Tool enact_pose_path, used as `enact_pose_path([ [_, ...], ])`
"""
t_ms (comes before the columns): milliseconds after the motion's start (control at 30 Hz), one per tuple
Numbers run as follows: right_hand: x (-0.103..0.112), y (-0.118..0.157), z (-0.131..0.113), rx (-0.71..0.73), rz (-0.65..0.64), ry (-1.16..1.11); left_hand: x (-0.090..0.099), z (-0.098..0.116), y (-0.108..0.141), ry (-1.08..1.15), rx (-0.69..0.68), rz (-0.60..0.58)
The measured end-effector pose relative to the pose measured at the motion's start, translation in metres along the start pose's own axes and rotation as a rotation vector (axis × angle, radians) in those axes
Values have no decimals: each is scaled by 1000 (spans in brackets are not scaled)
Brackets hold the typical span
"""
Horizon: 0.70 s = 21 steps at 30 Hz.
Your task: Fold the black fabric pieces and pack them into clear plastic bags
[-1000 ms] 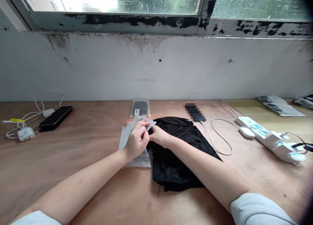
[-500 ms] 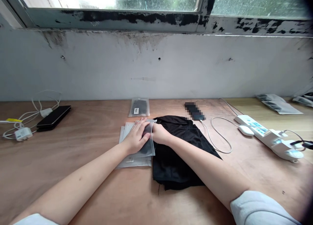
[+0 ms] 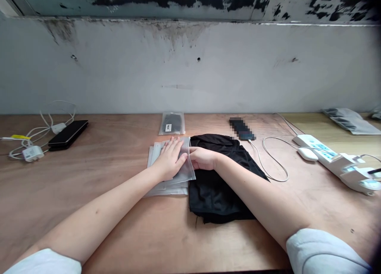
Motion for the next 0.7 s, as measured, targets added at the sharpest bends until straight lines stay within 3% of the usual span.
enact_pose_path([
  [67, 14, 2, -4, -44, 169, 321, -4, -3, -2, -16, 18, -42],
  [167, 36, 10, -17, -50, 543, 889, -8, -5, -3, -51, 28, -92],
  [233, 43, 13, -20, -46, 675, 1111, -9, -6, -3, -82, 27, -123],
  [367, 50, 14, -15, -117, 732, 1235, -8, -8, 1, -120, 20, -164],
  [467, 52, 16, -13, -170, 792, 1273, -4, -5, 3, -140, 8, -119],
  [633, 41, 14, -15, 24, 731, 1396, -8, 3, 1, -216, -12, -79],
  [700, 37, 10, -12, 38, 680, 1446, -12, 5, 0, -225, -14, -94],
])
Point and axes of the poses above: each hand's wrist, its own y-axis away from the middle knuckle, its own x-axis out of the back of the hand, z = x × y, the point moved 5 cm from there along -y, towards the middle knuckle, and after that the axes turned 13 degrees about -z, right-handed, at the moved point
